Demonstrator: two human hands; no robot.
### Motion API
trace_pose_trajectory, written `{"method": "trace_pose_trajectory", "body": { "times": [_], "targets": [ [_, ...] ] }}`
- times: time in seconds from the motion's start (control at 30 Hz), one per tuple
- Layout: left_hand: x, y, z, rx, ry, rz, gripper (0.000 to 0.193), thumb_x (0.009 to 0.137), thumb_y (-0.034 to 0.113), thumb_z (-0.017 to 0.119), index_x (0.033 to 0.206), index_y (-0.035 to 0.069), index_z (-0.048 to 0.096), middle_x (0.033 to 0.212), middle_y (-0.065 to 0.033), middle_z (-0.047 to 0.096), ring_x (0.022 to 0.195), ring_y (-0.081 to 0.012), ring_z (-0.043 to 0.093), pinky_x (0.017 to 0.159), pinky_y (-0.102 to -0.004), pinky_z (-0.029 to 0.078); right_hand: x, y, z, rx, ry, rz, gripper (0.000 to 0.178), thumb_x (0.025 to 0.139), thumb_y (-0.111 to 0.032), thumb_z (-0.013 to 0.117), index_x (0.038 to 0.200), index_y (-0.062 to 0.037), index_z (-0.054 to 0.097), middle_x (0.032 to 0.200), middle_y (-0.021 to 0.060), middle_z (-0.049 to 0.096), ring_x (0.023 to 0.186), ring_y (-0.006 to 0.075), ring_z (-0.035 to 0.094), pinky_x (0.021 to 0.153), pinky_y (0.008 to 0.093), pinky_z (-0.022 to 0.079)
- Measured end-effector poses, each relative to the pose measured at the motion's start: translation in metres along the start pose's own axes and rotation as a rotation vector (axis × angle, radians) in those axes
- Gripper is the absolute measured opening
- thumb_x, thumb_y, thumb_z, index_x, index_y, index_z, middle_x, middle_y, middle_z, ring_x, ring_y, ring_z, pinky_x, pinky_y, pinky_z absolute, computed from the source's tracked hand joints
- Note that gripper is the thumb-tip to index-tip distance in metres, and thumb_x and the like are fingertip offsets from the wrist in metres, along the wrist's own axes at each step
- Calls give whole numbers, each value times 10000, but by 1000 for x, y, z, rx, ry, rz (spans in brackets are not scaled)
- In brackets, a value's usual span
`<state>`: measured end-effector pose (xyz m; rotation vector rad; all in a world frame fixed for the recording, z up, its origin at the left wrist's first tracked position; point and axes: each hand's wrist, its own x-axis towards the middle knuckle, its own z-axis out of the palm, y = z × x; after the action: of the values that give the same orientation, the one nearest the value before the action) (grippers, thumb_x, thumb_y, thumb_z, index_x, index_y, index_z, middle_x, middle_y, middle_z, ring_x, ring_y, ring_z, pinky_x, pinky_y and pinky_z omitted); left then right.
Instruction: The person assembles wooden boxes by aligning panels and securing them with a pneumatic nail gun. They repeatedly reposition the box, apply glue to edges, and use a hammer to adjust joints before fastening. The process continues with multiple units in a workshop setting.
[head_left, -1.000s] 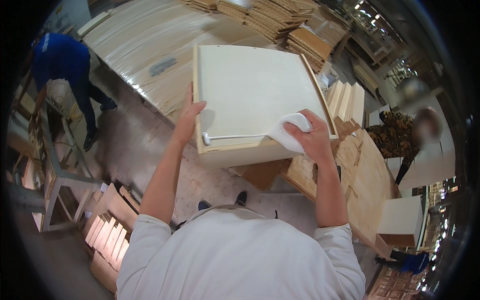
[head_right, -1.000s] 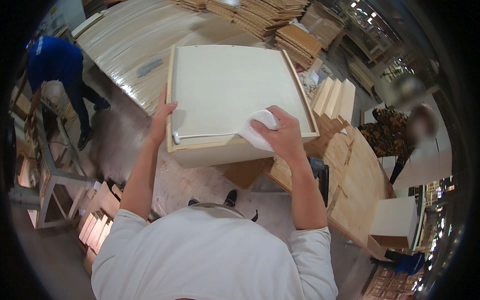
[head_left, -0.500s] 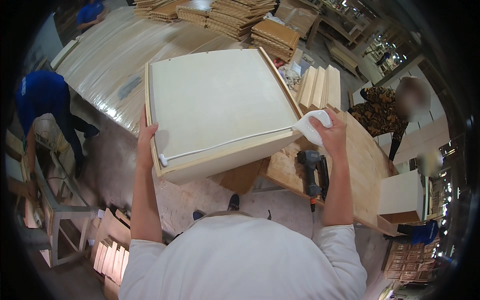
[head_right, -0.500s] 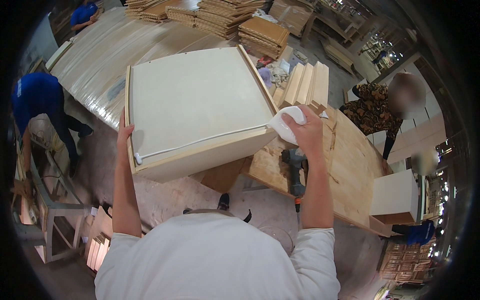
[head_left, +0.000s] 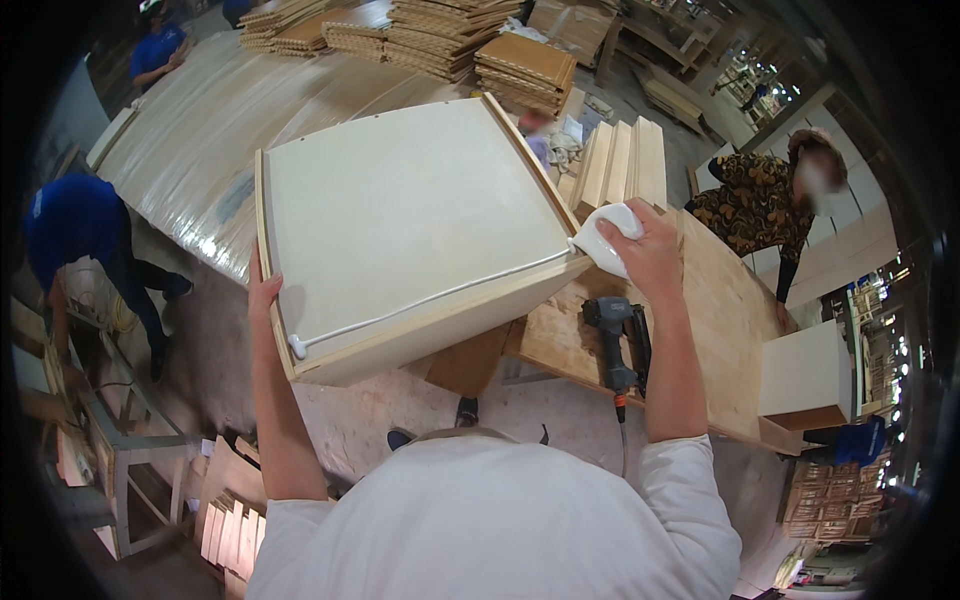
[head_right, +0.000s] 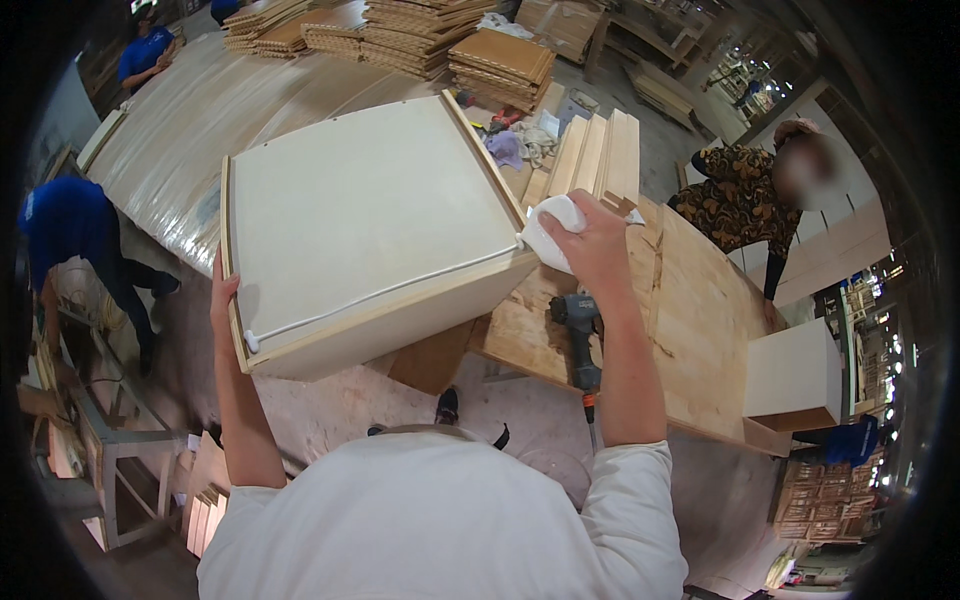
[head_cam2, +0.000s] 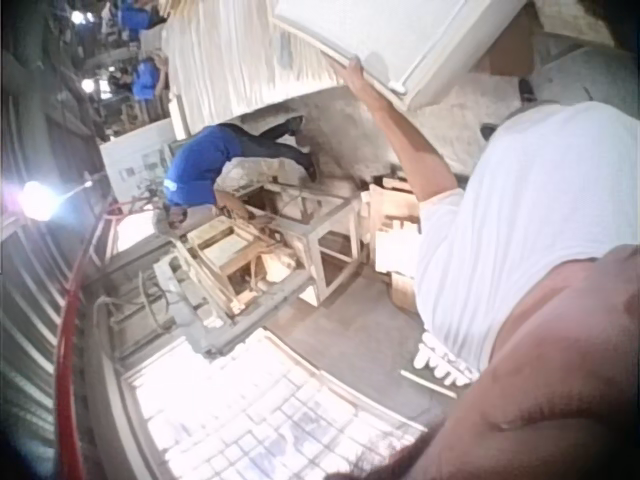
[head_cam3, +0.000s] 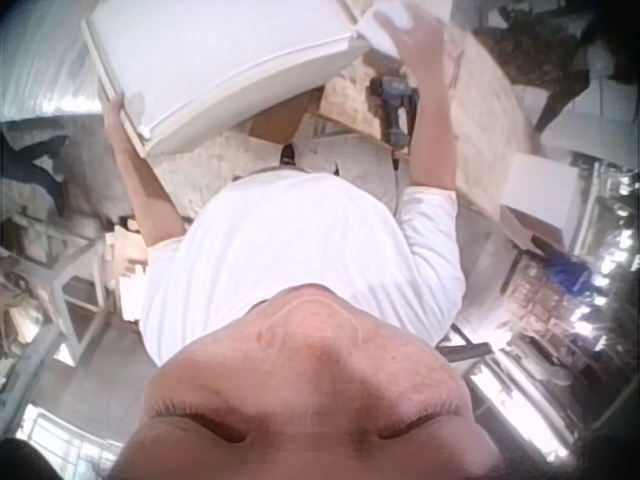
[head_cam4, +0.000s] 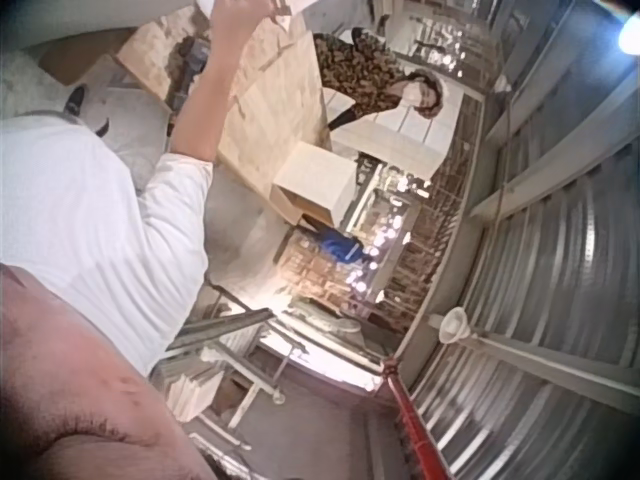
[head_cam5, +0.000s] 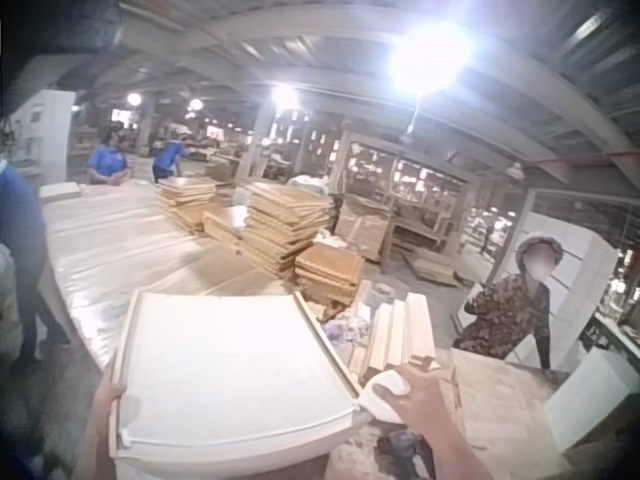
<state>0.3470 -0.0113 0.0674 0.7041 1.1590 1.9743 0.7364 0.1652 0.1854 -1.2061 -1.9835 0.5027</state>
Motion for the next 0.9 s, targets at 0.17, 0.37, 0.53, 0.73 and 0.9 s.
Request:
{"method": "trace_pose_trajectory", "body": {
  "times": [0.17,0.37,0.53,0.73,0.9],
  "targets": [
    [3,2,-5,79,-14,-9,751,768,107,457,1479,3,238,1428,-166,376,1270,-246,441,1051,-321,357,-7,5,2,-190,79,-131,235,800,-185,733,913,-6,630,819,148,654,738,265,648,681,336,500],
    [33,32,-4,246,-23,-175,656,869,64,469,1487,72,251,1360,-142,452,1149,-223,522,964,-310,429,-11,70,42,95,499,-166,255,897,-250,657,1024,-38,596,838,84,668,713,194,645,602,306,504],
    [59,33,6,639,34,-94,681,858,24,459,1495,74,224,1362,-147,456,1138,-203,521,941,-291,418,17,177,89,1915,-17,591,463,967,-418,449,1242,-49,500,1036,150,632,784,210,657,499,308,527],
    [44,24,-29,543,127,-10,705,846,-23,449,1499,82,205,1318,-176,501,1130,-221,533,959,-300,404,63,239,173,2265,-128,1018,435,948,-447,443,1176,-94,556,1096,150,620,795,235,659,499,307,523],
    [18,30,-26,534,266,48,700,851,-16,471,1496,93,222,1309,-176,514,1103,-207,547,959,-306,407,142,253,214,1974,-37,924,550,934,-542,381,1230,-100,522,1107,133,590,896,297,634,649,428,529]
  ]
}}
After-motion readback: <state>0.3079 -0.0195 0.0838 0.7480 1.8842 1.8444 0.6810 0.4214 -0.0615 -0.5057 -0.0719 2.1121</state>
